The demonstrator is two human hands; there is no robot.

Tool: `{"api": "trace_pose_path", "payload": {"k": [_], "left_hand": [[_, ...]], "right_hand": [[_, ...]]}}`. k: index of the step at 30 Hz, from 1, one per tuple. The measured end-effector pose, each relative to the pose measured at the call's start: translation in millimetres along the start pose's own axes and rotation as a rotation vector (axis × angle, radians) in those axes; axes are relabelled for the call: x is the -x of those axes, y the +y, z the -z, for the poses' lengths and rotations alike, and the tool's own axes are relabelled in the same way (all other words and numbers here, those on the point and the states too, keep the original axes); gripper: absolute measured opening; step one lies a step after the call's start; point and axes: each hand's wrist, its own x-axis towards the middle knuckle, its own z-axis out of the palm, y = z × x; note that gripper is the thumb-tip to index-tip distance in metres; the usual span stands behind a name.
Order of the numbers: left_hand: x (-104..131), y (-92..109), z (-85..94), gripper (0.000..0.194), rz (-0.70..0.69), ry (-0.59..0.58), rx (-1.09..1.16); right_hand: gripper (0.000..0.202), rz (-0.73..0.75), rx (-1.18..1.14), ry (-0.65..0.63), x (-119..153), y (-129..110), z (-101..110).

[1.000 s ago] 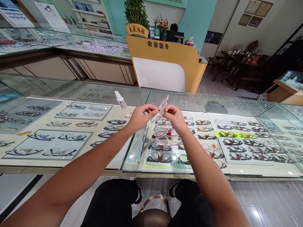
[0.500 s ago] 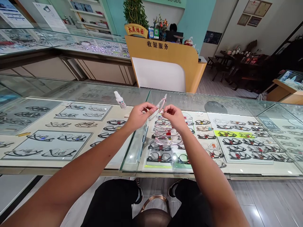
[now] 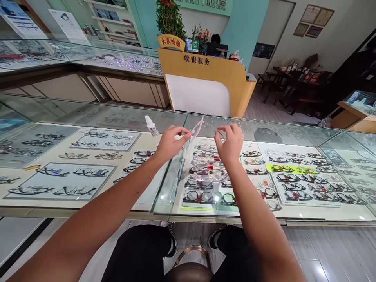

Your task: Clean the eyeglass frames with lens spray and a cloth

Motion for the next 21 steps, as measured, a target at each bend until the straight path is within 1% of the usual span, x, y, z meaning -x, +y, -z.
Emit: {"api": "trace_pose_path", "payload": {"k": [2,4,6,8,11,13,15,18,21], "left_hand": [[3,1,-3.3,0.022,0.042,0.041,0.030],[6,4,-6.6,0.023,0.050,0.042,0.062],[9,7,-9.5,0.022,0.026,0.017,0.084],[12,10,-11.6,0.020,0.008,0.003,0.094],[15,12,-14.3,0.017,0.015,0.002,0.090],[16,12,-16.3,0.016,0.013,-0.007,0.090],[17,12,-18.7,0.016,-0.013,-0.024,0.094],[19,13,-21.5,0.016,-0.049,-0.051,0.091],[20,14,-22.3,0.016,-0.059,-0.042,0.074]], "right_hand": [[0.008,0.033,-0.043,-0.029,6,-9,-4],[0.013,0.012,-0.124,-0.112,13,-17,-8],[0.018,-0.082,-0.207,-0.190,18,-23,-13],[0.024,-0.200,-0.277,-0.231,20,-24,-16],[0.027,-0.311,-0.346,-0.214,20,-21,-20],[0.029,-0.347,-0.416,-0.202,18,-19,-21],[0.029,-0.371,-0.511,-0.226,18,-18,-23],[0.022,-0.385,-0.581,-0.273,18,-18,-24],[0.016,-0.409,-0.595,-0.266,18,-16,-26]]}}
